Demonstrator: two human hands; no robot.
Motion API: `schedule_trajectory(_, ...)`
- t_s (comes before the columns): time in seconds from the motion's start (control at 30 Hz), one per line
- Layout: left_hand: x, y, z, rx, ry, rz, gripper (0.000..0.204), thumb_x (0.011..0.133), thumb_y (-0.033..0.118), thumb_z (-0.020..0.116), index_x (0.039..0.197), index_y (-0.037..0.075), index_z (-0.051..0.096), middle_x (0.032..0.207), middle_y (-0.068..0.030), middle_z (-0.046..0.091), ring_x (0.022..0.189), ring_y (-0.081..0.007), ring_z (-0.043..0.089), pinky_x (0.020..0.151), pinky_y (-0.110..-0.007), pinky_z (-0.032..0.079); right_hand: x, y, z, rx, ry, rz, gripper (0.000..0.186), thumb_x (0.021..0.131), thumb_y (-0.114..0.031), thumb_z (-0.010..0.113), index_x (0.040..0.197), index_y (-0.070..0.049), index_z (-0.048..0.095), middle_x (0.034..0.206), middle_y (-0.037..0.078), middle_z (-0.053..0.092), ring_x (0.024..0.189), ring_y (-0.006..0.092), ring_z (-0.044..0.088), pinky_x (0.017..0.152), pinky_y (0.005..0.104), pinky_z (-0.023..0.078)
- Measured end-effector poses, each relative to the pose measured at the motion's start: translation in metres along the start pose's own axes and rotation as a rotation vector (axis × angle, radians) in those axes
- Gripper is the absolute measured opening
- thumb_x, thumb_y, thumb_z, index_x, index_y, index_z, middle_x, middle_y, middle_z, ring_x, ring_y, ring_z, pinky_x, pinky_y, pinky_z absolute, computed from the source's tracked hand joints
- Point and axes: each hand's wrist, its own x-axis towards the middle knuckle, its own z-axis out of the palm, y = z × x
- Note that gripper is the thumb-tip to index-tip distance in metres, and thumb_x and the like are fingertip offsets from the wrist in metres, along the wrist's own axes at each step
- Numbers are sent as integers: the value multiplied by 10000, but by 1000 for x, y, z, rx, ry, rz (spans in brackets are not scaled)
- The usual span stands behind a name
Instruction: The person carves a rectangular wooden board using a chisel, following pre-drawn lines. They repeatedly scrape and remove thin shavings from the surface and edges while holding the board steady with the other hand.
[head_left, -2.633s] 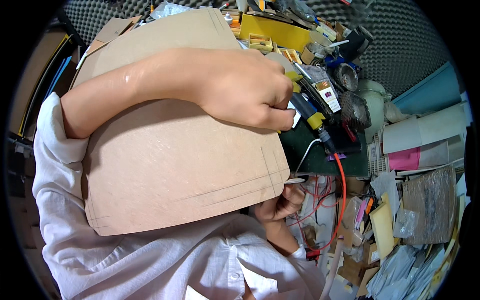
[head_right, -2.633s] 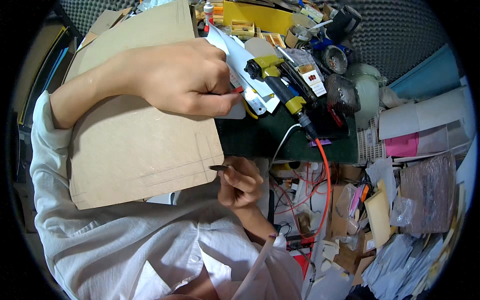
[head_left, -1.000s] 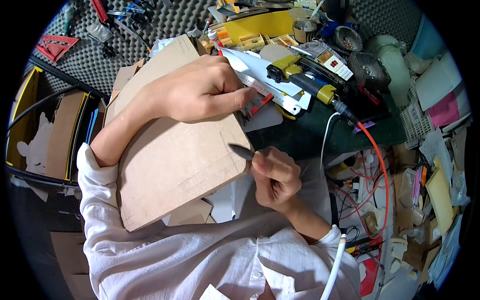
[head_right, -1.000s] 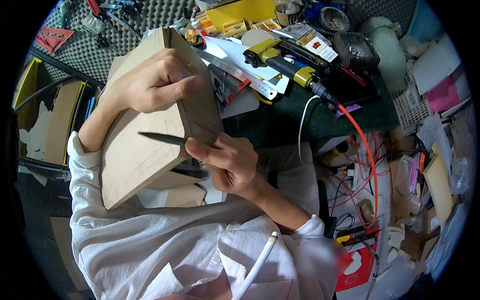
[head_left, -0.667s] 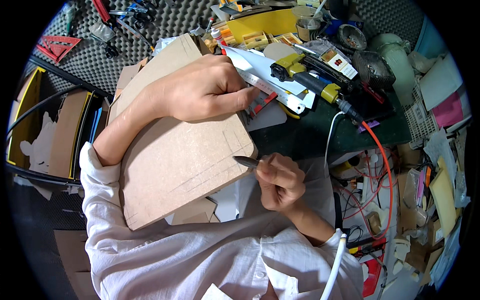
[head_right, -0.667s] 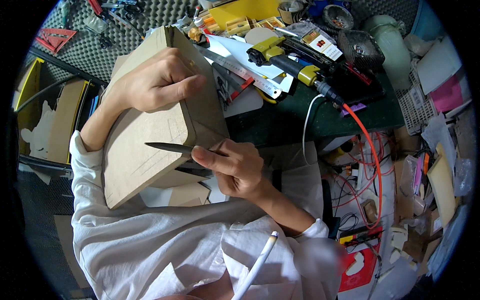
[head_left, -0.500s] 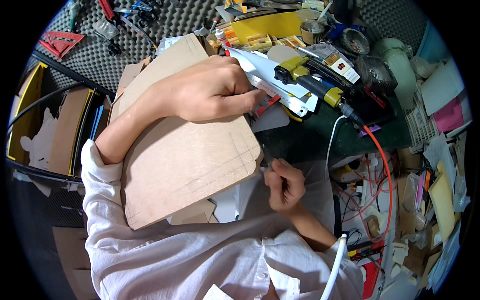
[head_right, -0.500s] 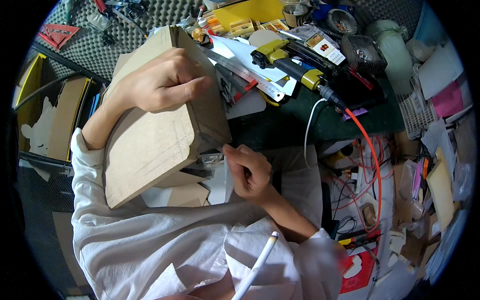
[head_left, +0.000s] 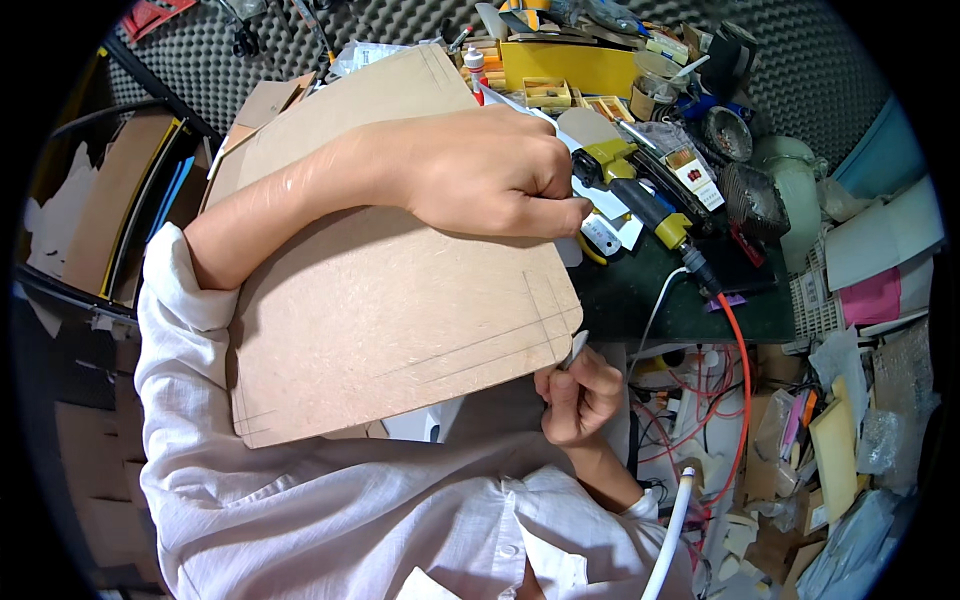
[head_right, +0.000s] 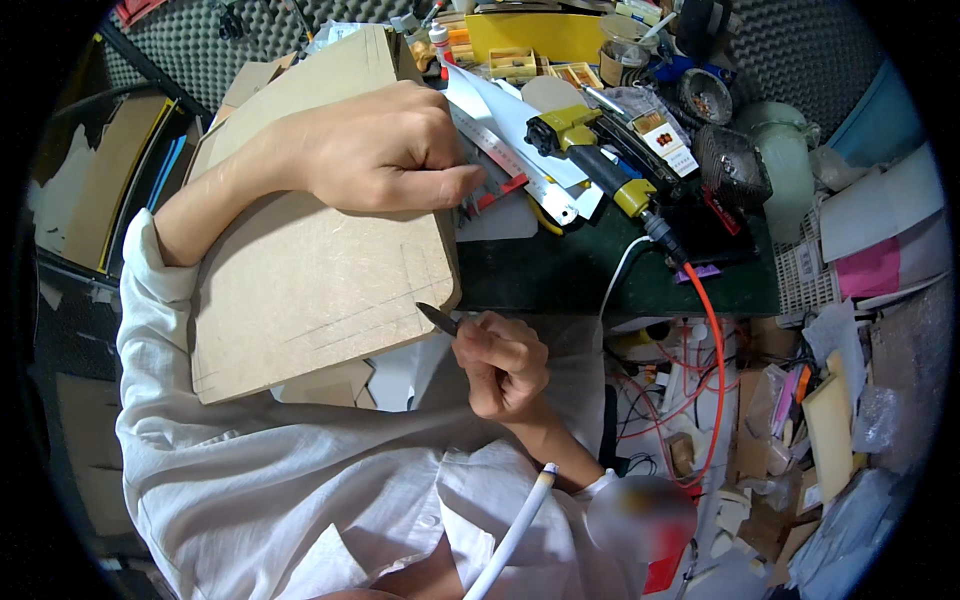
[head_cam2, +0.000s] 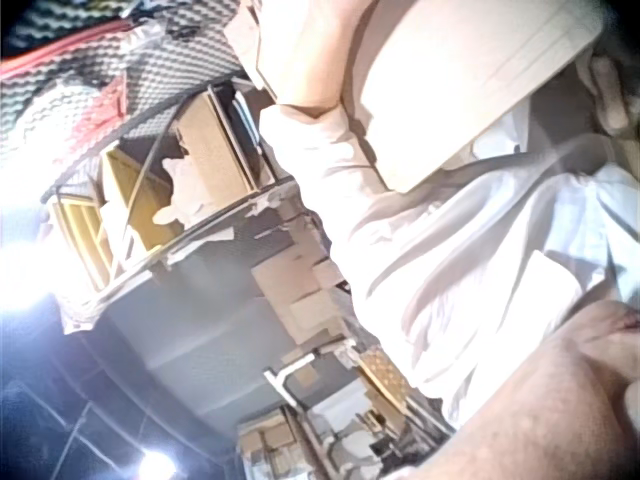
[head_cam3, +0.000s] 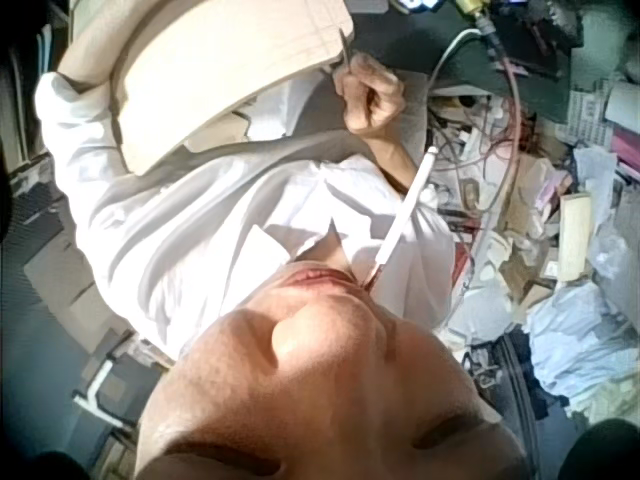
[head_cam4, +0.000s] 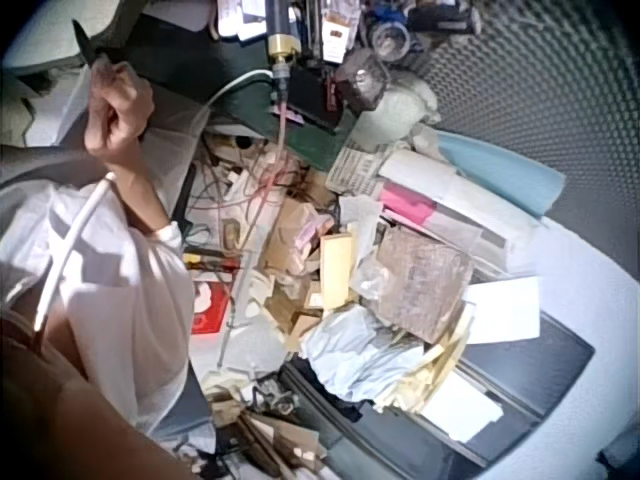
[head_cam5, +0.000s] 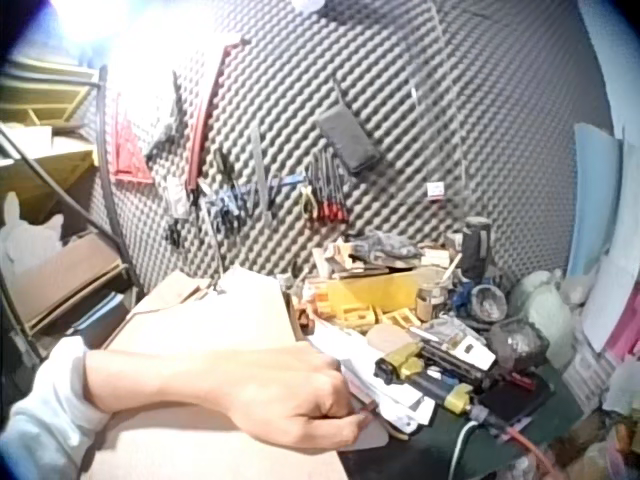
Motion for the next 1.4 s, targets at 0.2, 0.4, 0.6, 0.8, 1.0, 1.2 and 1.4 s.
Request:
schedule_trajectory(0.2, 0, 3, -1, 15, 20, 13, 465, 884, 211, 487, 503, -56, 510, 413, -158, 409, 394, -293, 418, 441, -377, 355, -13, 2, -10, -74, 16, 80, 248, 838, 40, 547, 1071, -42, 537, 722, 108, 552, 510, 130, 496, 485, 265, 439)
schedule_trajectory(0.4, -3, 4, 0, -5, 47, 3, 459, 871, 235, 478, 518, -56, 519, 431, -166, 428, 424, -318, 433, 468, -391, 370, -14, -1, -9, -122, 71, 120, 200, 834, 18, 558, 1018, -58, 540, 791, 136, 588, 546, 143, 517, 598, 306, 480)
schedule_trajectory(0.6, -3, 3, 2, -10, 74, -16, 463, 868, 262, 459, 541, -59, 524, 464, -176, 450, 451, -329, 440, 486, -396, 378, -6, -8, 2, -245, 114, 76, 65, 858, -5, 507, 899, -37, 546, 654, 82, 559, 464, 107, 480, 440, 235, 371)
schedule_trajectory(0.8, -5, 6, 1, -13, 72, -57, 459, 878, 263, 450, 556, -54, 534, 465, -171, 452, 452, -327, 438, 502, -401, 391, -2, -9, 9, -172, 189, 70, 104, 871, -24, 505, 939, -17, 583, 659, 88, 562, 464, 79, 465, 413, 206, 341)
schedule_trajectory(1.0, -5, 6, 0, -27, 56, -68, 453, 881, 257, 451, 558, -48, 540, 466, -164, 464, 453, -318, 448, 515, -397, 400, -6, -6, 0, -90, 116, 107, 137, 873, -17, 495, 990, -21, 567, 637, 75, 539, 472, 77, 460, 418, 204, 347)
schedule_trajectory(1.2, -5, 7, 1, -26, 72, -64, 459, 881, 262, 457, 554, -47, 548, 467, -161, 473, 453, -313, 459, 513, -394, 403, -14, -5, 0, -68, 275, 97, 104, 849, -21, 508, 928, -11, 575, 707, 113, 585, 465, 77, 461, 430, 211, 352)
schedule_trajectory(1.4, -4, 6, -1, -25, 34, -86, 465, 879, 270, 462, 551, -48, 551, 466, -162, 475, 457, -311, 462, 510, -389, 402, -10, -7, -3, -168, 163, 83, 149, 872, -31, 516, 998, -40, 596, 754, 140, 619, 474, 78, 466, 434, 217, 356)
